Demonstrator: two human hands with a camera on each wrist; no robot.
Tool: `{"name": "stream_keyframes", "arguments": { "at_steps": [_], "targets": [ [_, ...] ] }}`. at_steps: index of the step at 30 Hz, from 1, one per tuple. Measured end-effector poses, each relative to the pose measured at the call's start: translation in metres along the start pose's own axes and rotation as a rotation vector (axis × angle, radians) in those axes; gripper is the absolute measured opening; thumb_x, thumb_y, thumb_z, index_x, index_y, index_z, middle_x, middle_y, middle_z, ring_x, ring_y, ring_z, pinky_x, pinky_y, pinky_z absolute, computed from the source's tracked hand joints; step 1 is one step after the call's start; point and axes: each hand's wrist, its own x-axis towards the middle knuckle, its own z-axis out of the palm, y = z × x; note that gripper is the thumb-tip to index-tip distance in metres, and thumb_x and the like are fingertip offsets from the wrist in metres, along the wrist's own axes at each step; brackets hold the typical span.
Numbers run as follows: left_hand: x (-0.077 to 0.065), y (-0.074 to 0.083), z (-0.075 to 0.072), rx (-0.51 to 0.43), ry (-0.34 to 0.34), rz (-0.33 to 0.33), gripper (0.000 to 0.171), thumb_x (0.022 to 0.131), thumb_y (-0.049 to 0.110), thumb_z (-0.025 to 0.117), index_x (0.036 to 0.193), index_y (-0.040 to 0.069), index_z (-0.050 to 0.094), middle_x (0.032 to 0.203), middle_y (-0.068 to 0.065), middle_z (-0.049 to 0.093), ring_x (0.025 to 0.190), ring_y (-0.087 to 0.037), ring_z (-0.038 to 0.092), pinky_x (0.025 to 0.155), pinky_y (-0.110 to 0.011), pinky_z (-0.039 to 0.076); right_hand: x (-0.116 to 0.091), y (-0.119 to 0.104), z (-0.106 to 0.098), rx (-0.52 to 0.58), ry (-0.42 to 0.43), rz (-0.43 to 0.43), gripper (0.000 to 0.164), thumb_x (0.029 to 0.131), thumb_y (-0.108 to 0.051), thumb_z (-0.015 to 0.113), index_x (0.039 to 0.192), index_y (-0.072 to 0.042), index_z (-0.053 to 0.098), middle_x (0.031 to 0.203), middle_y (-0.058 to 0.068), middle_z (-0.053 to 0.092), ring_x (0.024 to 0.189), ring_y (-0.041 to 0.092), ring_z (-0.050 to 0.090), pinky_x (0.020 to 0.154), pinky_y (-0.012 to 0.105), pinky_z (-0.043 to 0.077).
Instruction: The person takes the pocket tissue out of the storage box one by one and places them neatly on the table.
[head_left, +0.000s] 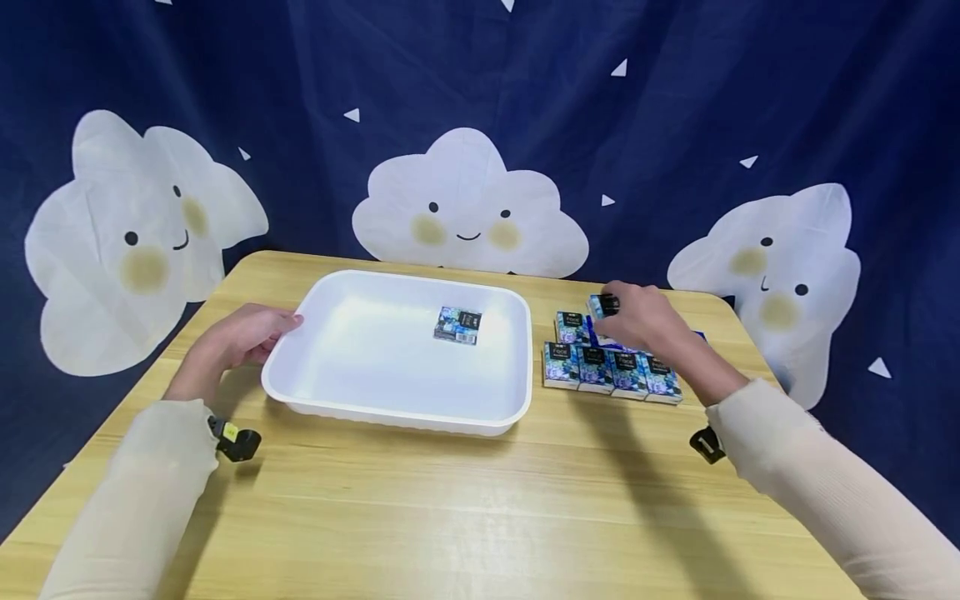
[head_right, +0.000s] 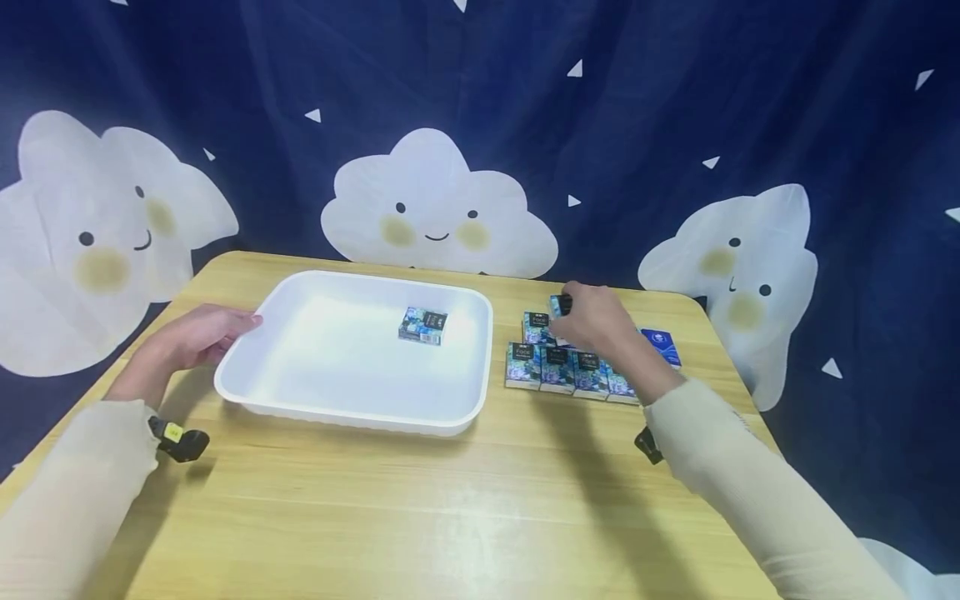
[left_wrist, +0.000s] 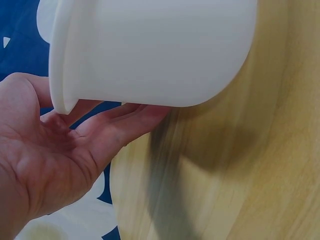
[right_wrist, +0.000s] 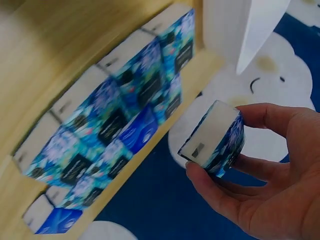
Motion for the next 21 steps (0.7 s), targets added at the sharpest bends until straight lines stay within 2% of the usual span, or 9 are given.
{"name": "stream_keyframes", "arguments": {
  "at_steps": [4, 10, 21],
  "targets": [
    [0.001, -0.001, 0.001, -0.005, -0.001, -0.001, 0.06, 0.1, 0.032, 0.043, 0.144, -0.007, 0.029, 0.103, -0.01, 0.064, 0.086, -0.019, 0.064, 0.076, -0.038, 0.054, -0.002, 0.017, -0.001, 0.011, 0.016, 0.033, 0.065, 0.084, -0.032, 0.062, 0.139, -0.003, 0.043, 0.139, 0.027, 0.041, 0.116, 0.044, 0.045, 0.09, 0.058, 0.041],
    [0.001, -0.002, 0.0, 0.01, 0.005, -0.013, 0.061, 0.1, 0.034, 0.044, 0.144, -0.006, 0.029, 0.104, -0.01, 0.062, 0.086, -0.019, 0.063, 0.075, -0.037, 0.054, -0.006, 0.041, -0.001, 0.001, -0.004, 0.081, 0.067, 0.084, -0.034, 0.062, 0.138, 0.0, 0.042, 0.133, 0.03, 0.046, 0.115, 0.049, 0.043, 0.087, 0.058, 0.042],
    [0.001, -0.001, 0.001, 0.02, 0.009, -0.026, 0.063, 0.1, 0.036, 0.044, 0.145, -0.005, 0.028, 0.107, -0.011, 0.06, 0.087, -0.019, 0.062, 0.075, -0.036, 0.054, -0.018, 0.082, 0.008, 0.027, -0.022, 0.09, 0.068, 0.085, -0.035, 0.061, 0.137, 0.005, 0.043, 0.133, 0.033, 0.044, 0.115, 0.055, 0.04, 0.081, 0.057, 0.042]
  ]
}}
